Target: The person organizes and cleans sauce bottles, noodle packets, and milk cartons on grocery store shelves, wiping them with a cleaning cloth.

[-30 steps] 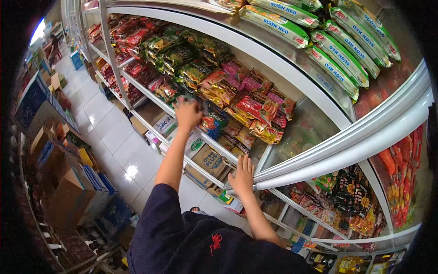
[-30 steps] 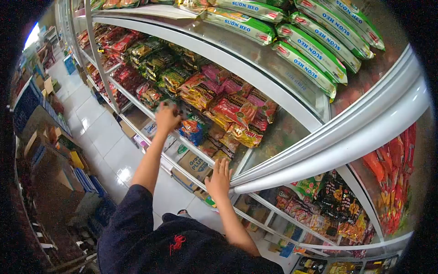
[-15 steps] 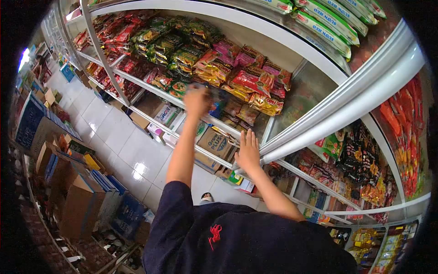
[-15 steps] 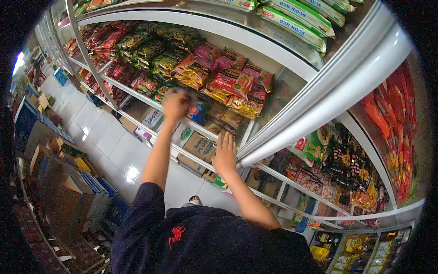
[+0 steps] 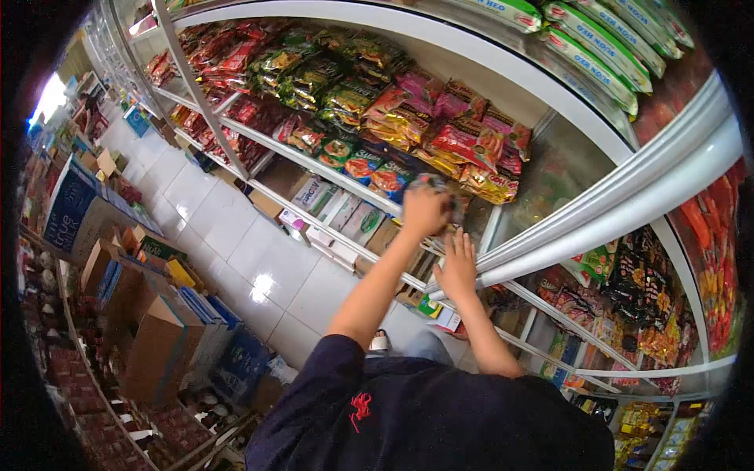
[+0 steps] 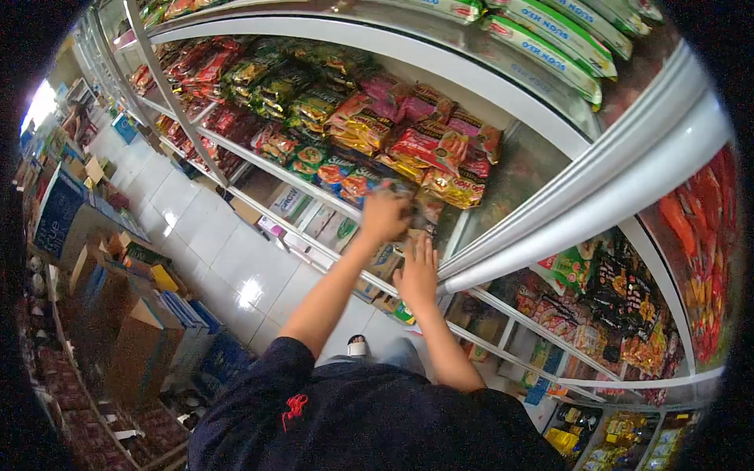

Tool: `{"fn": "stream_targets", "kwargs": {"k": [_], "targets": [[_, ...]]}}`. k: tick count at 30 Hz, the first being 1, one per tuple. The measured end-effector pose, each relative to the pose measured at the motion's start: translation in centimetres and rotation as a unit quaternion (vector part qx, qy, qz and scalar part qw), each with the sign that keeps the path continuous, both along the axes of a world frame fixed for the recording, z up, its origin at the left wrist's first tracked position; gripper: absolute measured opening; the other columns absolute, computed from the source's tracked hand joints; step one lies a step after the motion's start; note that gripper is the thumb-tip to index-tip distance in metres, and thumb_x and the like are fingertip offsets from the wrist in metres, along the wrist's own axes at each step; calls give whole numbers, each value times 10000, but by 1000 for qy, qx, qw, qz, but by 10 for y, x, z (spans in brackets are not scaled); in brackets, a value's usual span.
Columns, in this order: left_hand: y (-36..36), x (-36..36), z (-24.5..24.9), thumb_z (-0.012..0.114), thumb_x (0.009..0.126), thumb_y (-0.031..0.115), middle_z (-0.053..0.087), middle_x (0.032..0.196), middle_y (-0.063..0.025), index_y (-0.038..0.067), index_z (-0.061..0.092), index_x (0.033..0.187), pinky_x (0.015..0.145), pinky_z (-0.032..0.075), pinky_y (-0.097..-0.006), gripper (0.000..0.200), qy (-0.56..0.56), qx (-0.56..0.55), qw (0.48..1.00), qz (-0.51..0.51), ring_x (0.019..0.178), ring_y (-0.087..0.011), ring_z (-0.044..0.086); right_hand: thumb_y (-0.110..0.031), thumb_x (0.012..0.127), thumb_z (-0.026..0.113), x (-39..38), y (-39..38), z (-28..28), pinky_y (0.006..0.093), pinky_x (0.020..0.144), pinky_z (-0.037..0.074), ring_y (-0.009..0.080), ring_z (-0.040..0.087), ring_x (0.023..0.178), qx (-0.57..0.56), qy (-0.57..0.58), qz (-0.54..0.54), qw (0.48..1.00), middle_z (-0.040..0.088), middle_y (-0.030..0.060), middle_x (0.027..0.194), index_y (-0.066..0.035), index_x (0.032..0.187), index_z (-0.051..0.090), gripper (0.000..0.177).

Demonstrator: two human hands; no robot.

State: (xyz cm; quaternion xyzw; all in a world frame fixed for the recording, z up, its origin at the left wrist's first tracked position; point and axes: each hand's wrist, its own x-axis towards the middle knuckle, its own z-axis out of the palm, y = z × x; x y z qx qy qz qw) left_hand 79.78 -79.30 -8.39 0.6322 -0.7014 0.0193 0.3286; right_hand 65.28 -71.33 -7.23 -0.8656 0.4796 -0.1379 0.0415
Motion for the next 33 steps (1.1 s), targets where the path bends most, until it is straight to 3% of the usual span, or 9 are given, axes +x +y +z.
{"fn": "stream_targets", "kwargs": {"k": [2,6,10,13,17,24,28,30,33], "targets": [[9,-24,15,633,638,336,593,883,-56,163,634,893,744,362,-433,307,12,47,999,-9,931,-240,514,-171,666,637,-2,-2,-6,466,1034,177,377,250,1245,5,-9,-3,1000,366,256,1250,35,1168,410,588],[9,-25,21,641,652,357,572,900,-47,171,612,954,750,348,-420,356,22,81,996,-24,942,-230,491,-179,661,649,1,-2,-5,460,1044,160,376,245,1248,8,12,-12,1000,385,259,1230,40,1135,434,564],[5,-19,15,654,641,342,556,898,-43,161,608,941,737,347,-408,354,28,58,996,-54,920,-226,492,-168,660,634,4,-2,-11,466,1041,152,371,244,1248,-21,-27,-30,999,356,246,1262,40,1136,417,563],[-2,-3,9,654,636,372,527,804,-37,155,602,794,712,346,-395,273,26,-24,995,-92,876,-227,490,-160,658,613,15,0,-13,499,1024,152,393,249,1216,-34,-57,-59,996,308,232,1278,31,1180,380,603],[-18,50,9,657,624,379,520,780,-44,148,606,763,720,349,-400,275,22,2,991,-134,856,-230,488,-131,650,593,32,-6,-21,503,1000,155,361,243,1208,-74,-84,-121,986,293,167,1302,-77,1214,411,595],[-42,207,17,650,631,361,518,776,-57,146,625,767,697,364,-407,256,2,22,993,-113,837,-257,495,-26,693,564,140,-42,-5,450,914,306,355,380,1090,73,-269,-13,960,408,155,1164,-15,970,519,280],[-46,280,14,651,625,363,521,776,-57,144,629,768,679,373,-400,263,44,-41,994,-93,848,-258,495,-29,709,566,217,-90,16,421,879,347,345,425,1034,64,-228,66,969,457,142,1096,-26,942,538,235],[-43,302,22,661,610,336,528,772,-58,156,623,746,720,383,-403,229,5,50,998,-35,894,-252,514,-44,713,583,243,-105,19,412,885,342,331,432,1027,116,-245,86,959,475,130,1066,-32,932,546,223],[-44,339,21,653,609,324,528,776,-70,153,643,800,700,389,-408,258,24,39,999,-19,883,-264,513,-62,708,607,264,-112,15,401,891,334,312,420,1035,124,-247,81,958,476,115,1061,-39,920,553,220]]}}
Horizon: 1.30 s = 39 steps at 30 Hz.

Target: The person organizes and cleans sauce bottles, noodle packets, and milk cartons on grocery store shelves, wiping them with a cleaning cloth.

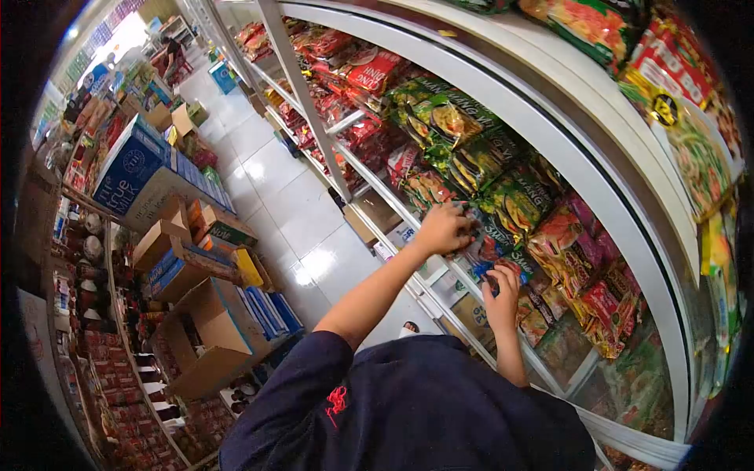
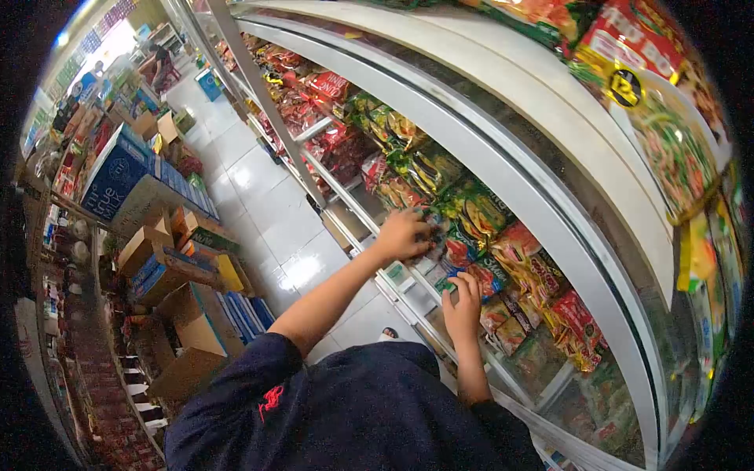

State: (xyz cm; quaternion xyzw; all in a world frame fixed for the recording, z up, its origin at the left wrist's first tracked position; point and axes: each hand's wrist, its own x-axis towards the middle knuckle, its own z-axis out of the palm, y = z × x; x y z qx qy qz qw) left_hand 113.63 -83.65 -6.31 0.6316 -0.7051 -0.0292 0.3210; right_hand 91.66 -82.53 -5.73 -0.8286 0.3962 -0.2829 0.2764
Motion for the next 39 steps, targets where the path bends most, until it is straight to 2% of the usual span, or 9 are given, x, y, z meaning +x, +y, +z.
{"fn": "stream_targets", "kwargs": {"k": [8,12,13,27,29,30,33,35,39], "targets": [[-14,114,-13,628,628,290,574,873,-95,146,652,915,715,428,-412,321,-10,-50,997,52,934,-292,520,-74,702,622,34,-3,-11,403,889,324,288,413,1014,-18,26,-64,997,486,94,1011,-52,875,569,182],[-22,156,-9,631,631,318,591,896,-105,157,653,923,727,432,-416,334,-16,54,992,114,896,-299,533,-77,712,603,65,-5,-6,382,863,343,288,441,973,-51,13,-83,995,524,82,947,-50,865,568,160],[-26,169,-13,634,629,319,595,921,-122,143,654,916,751,432,-410,337,-31,-26,994,104,887,-303,536,-77,712,603,76,-5,-5,382,863,343,288,441,973,-52,14,-94,994,524,82,947,-50,865,568,160],[-36,273,-11,607,659,336,577,796,-119,88,657,845,733,417,-404,313,21,3,981,193,814,-291,533,-150,766,593,258,13,44,351,871,387,295,466,1047,119,-12,89,989,515,117,1046,-34,970,563,236],[-36,271,-15,569,728,347,576,795,-117,83,655,815,737,405,-404,291,82,-81,976,187,809,-303,528,-161,766,596,283,5,35,351,880,387,307,461,1050,20,-33,88,995,475,127,1118,-43,1014,543,280],[-31,269,-1,517,792,335,564,783,-129,63,636,834,730,394,-387,300,186,-23,969,162,828,-314,521,-151,753,601,302,-3,25,359,886,386,313,450,1062,-5,-80,54,995,454,131,1145,-50,1034,533,306],[-54,281,-55,418,883,330,529,804,-68,21,494,1067,725,389,-317,367,572,-97,814,42,778,-207,508,-46,670,593,364,-24,17,367,896,371,295,426,1070,-106,-81,-46,990,450,122,1151,-49,1054,529,390],[-40,259,-40,359,921,318,479,837,-43,18,451,1092,712,387,-266,357,750,-96,654,25,773,-135,455,-4,637,560,382,-30,3,369,869,386,292,417,1051,-76,66,-36,994,460,96,1132,-51,1011,550,377],[-19,233,-34,470,883,245,495,967,-101,-4,451,1105,772,387,-303,335,565,-142,810,69,866,-182,472,6,679,511,361,-28,2,361,819,410,253,438,1018,-61,85,-74,992,486,22,1071,-70,893,581,238]]}}
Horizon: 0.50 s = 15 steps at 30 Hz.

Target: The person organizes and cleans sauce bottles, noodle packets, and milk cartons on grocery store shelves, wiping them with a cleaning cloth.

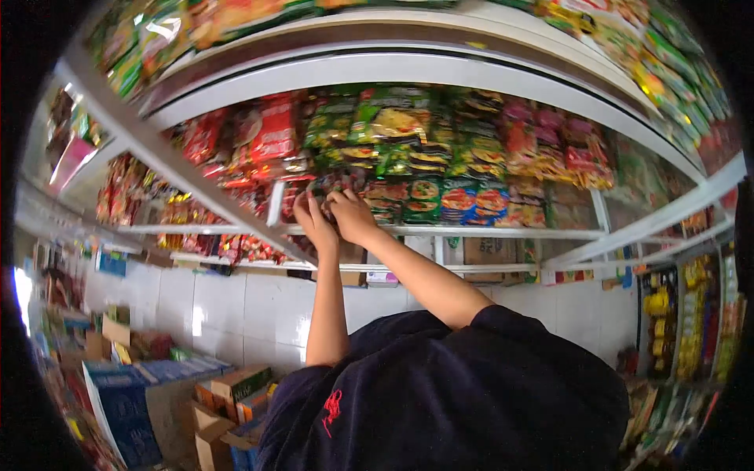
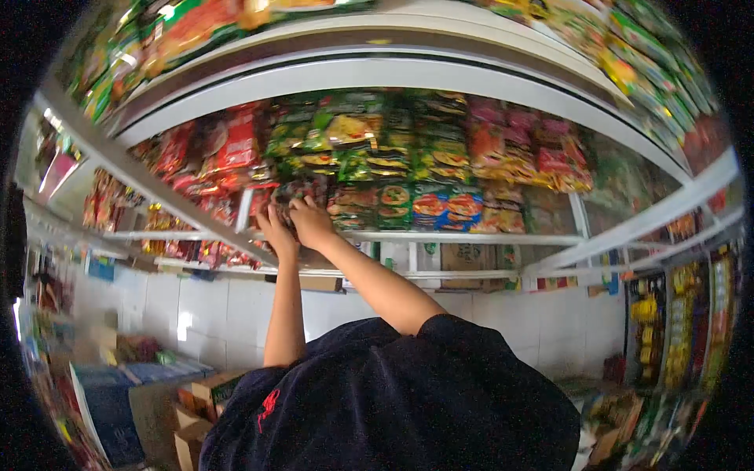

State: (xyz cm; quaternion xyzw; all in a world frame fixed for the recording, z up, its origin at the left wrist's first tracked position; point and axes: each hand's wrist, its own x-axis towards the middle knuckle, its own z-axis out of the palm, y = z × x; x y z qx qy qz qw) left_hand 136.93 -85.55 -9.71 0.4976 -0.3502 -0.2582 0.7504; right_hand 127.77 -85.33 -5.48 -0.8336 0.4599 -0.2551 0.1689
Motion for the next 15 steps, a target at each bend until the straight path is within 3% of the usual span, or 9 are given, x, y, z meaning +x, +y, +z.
{"fn": "stream_targets", "kwargs": {"k": [1,4,5,6,10,11,12,13,15], "targets": [[9,-13,10,503,858,214,493,992,-134,-26,449,1102,813,367,-334,347,-153,65,985,48,908,-216,464,-28,676,537,-15,0,-4,362,799,420,256,461,992,-8,5,-13,1000,493,24,1059,-79,893,583,228],[13,-42,12,524,834,214,449,1156,-196,-31,424,1162,918,306,-381,422,-359,67,931,-22,1069,-321,422,-97,651,596,-70,17,-4,371,759,439,265,505,934,26,-34,-58,997,508,33,1029,-97,884,586,233],[6,-42,4,479,851,322,370,1285,-185,16,390,1236,990,239,-407,499,-449,110,883,-83,1195,-329,334,-132,630,630,-95,24,-1,378,740,448,272,527,902,64,-80,-69,992,516,39,1011,-105,877,587,251],[10,-53,0,379,870,444,305,1357,-149,74,350,1293,1028,166,-444,562,-602,190,775,-24,1267,-295,256,-169,586,676,-126,27,-7,384,721,458,270,551,860,42,-111,-72,990,530,54,965,-108,853,587,288],[3,-50,-8,302,867,526,244,1398,-120,139,299,1339,1035,130,-462,611,-645,262,715,-60,1293,-267,216,-129,595,649,-264,58,-2,347,652,467,240,568,731,-87,-29,-217,972,548,76,855,-106,834,610,243],[5,-50,-6,306,863,532,238,1400,-119,141,299,1339,1035,131,-463,617,-657,262,704,-59,1293,-269,214,-130,595,645,-301,63,-1,340,621,471,227,578,693,-22,6,-310,951,568,75,835,-117,814,625,221],[6,-50,-4,310,858,538,231,1403,-118,143,300,1339,1035,131,-463,622,-669,263,693,-58,1294,-270,212,-138,602,649,-344,62,-12,346,602,476,212,594,691,-101,9,-360,927,593,72,821,-125,805,632,204],[6,-50,-3,329,849,543,225,1405,-119,137,302,1338,1031,141,-464,636,-667,261,695,-60,1292,-272,214,-144,627,643,-379,68,0,358,593,483,237,607,669,-4,26,-429,903,611,100,833,-113,816,624,193],[5,-51,-3,364,841,536,250,1395,-116,142,307,1335,1027,155,-461,635,-676,266,685,-54,1288,-266,225,-180,643,645,-445,71,0,361,580,490,269,611,634,19,-8,-525,851,618,134,762,-91,825,613,205]]}}
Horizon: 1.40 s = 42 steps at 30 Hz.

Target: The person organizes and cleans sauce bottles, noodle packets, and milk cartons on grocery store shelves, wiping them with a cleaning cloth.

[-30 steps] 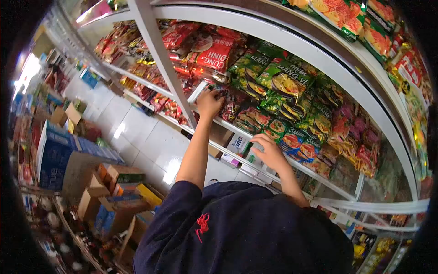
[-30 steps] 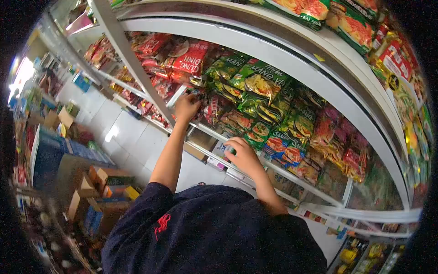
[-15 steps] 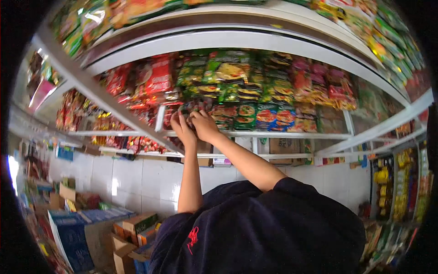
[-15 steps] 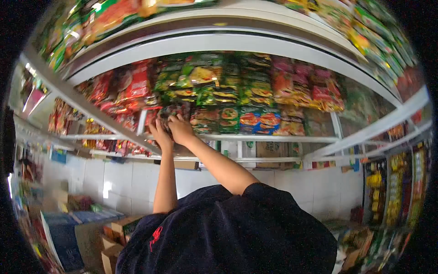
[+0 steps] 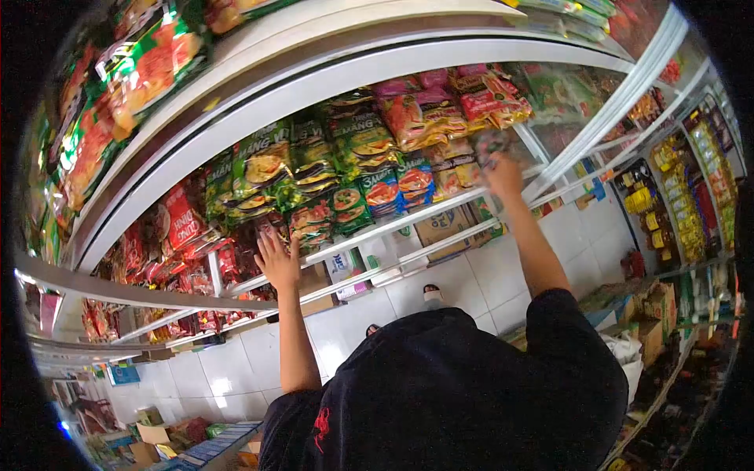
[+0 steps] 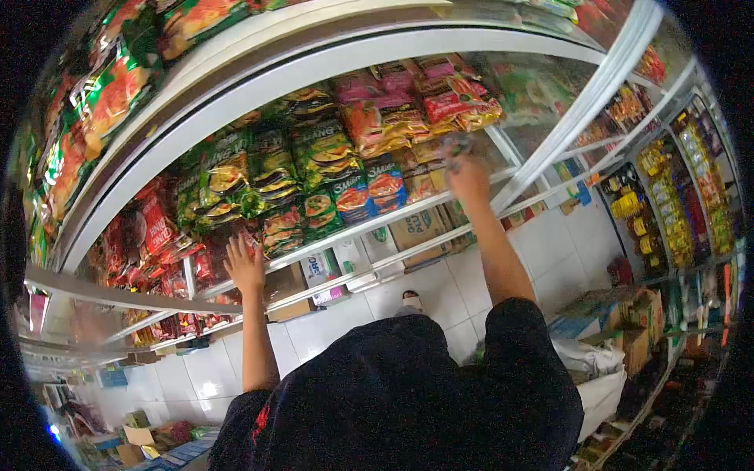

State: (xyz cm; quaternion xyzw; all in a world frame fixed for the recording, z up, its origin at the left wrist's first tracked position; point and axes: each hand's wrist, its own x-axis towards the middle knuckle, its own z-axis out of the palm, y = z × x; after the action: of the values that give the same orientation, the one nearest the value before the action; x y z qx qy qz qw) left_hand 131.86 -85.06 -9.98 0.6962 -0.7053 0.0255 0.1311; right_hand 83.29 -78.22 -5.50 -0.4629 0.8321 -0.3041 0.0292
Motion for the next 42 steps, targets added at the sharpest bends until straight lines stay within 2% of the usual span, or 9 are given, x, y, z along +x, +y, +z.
{"fn": "stream_targets", "kwargs": {"k": [3,8,15,26,30,33,37,40,42], "targets": [[0,0,-3,384,835,531,272,1386,-111,154,310,1334,1024,167,-452,630,-14,-7,1000,6,1285,-256,235,-221,642,628,-22,-3,13,376,573,491,292,608,607,-47,-1,-153,987,614,151,695,-70,823,602,237],[0,-1,-3,400,830,527,274,1389,-89,167,323,1328,1025,170,-446,619,-4,-24,1000,9,1284,-247,239,-307,646,590,70,-24,18,389,607,489,289,613,603,134,-97,85,983,626,127,708,-91,809,627,272],[-4,4,-6,398,828,523,263,1393,-100,176,329,1325,1021,167,-459,610,-7,-10,1000,6,1283,-267,236,-306,659,655,125,-10,-9,418,797,421,269,454,1038,-18,72,248,966,488,55,1131,-112,838,620,267],[-4,7,-7,413,831,500,278,1387,-92,146,340,1317,1021,172,-453,606,-12,-20,1000,-1,1279,-272,246,-189,629,673,-59,-20,-19,434,691,451,322,557,802,-27,73,-97,992,581,167,830,-71,1094,483,516],[-11,18,-24,412,838,482,267,1394,-85,153,331,1322,1019,172,-471,591,-54,-26,998,-17,1282,-269,241,-171,651,642,38,-7,14,443,718,441,333,547,868,-24,-59,44,997,592,154,879,-76,1141,480,524],[-14,32,-39,417,845,445,260,1395,-95,159,318,1329,1011,181,-490,571,-115,-45,991,-57,1283,-286,234,-219,624,656,103,-6,-25,393,785,428,296,507,922,-106,92,156,978,539,73,1054,-93,977,586,382],[-5,-16,-4,503,813,279,295,1368,-141,99,351,1296,1017,194,-456,537,53,63,996,27,1263,-330,255,-190,619,647,145,-10,-17,399,821,410,270,465,1011,-78,49,226,970,518,50,1062,-61,913,593,325],[-4,-61,-1,599,681,22,379,1298,-160,9,408,1227,1016,237,-365,578,286,24,940,-183,1231,-328,299,-181,618,652,123,-10,-19,391,784,418,265,476,960,-188,74,247,948,523,48,998,-63,860,592,276],[8,-105,11,596,722,62,369,1301,-169,22,418,1228,1016,237,-385,538,222,2,940,-258,1232,-311,304,-171,612,659,88,-3,-18,390,744,427,277,486,906,-101,47,275,955,530,59,929,-62,808,580,237]]}}
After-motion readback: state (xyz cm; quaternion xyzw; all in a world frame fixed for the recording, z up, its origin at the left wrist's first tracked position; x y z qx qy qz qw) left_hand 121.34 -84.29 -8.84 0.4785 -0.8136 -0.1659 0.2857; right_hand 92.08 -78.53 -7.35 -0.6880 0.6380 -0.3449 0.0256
